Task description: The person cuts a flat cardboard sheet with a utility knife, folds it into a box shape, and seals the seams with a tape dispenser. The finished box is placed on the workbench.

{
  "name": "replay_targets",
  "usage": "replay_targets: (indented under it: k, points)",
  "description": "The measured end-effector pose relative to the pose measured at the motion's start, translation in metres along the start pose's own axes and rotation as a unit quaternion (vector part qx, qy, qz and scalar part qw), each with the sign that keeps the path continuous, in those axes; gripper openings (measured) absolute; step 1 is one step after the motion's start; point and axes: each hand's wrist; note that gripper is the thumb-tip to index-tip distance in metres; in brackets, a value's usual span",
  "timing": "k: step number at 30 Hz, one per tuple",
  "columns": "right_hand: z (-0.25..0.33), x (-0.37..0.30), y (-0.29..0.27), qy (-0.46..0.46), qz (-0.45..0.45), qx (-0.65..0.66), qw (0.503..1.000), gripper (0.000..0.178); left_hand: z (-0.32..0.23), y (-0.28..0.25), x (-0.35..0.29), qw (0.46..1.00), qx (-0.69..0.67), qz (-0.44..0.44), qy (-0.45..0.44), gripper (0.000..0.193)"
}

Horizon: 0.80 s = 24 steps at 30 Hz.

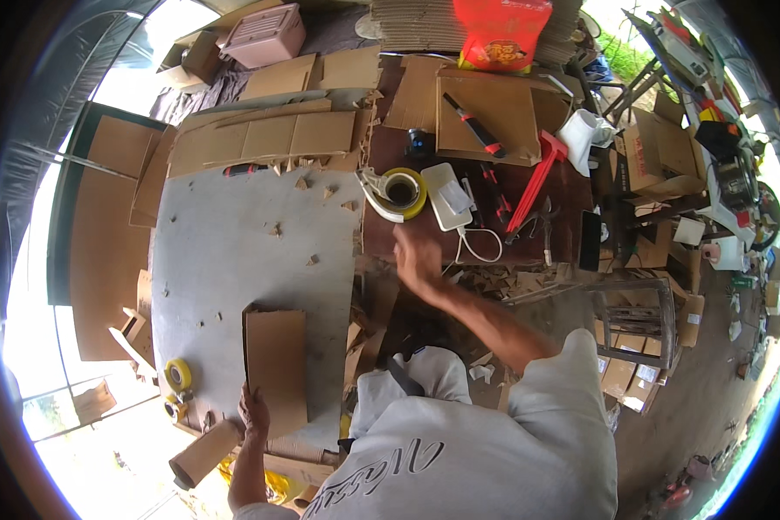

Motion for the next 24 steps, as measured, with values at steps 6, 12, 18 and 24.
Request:
replay_targets:
  k: [6, 12, 18, 24]
  points:
    - [-0.021, 0.097, 0.068, 0.030, -0.015, -0.243, 0.969, 0.059, -0.018, -0.014, 0.009, 0.997, 0.034, 0.051, -0.048, 0.039]
    - [-0.119, 0.115, 0.110, 0.103, 0.030, -0.262, 0.959, 0.035, -0.027, -0.006, 0.039, 0.999, 0.040, -0.012, 0.019, 0.041]
    - [0.077, 0.035, 0.046, 0.109, 0.332, 0.110, 0.930, 0.058, -0.001, -0.004, -0.008, 0.998, 0.034, -0.047, 0.015, 0.026]
    - [0.177, -0.097, 0.092, 0.166, 0.490, 0.296, 0.803, 0.037, -0.017, -0.038, 0.014, 0.999, -0.033, 0.003, 0.012, 0.033]
Point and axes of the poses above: each hand's wrist, its own x-axis towards the middle knuckle, its own y-axis out of the palm, z = x × y, and after that the axes turned 4 degrees about y, right-handed
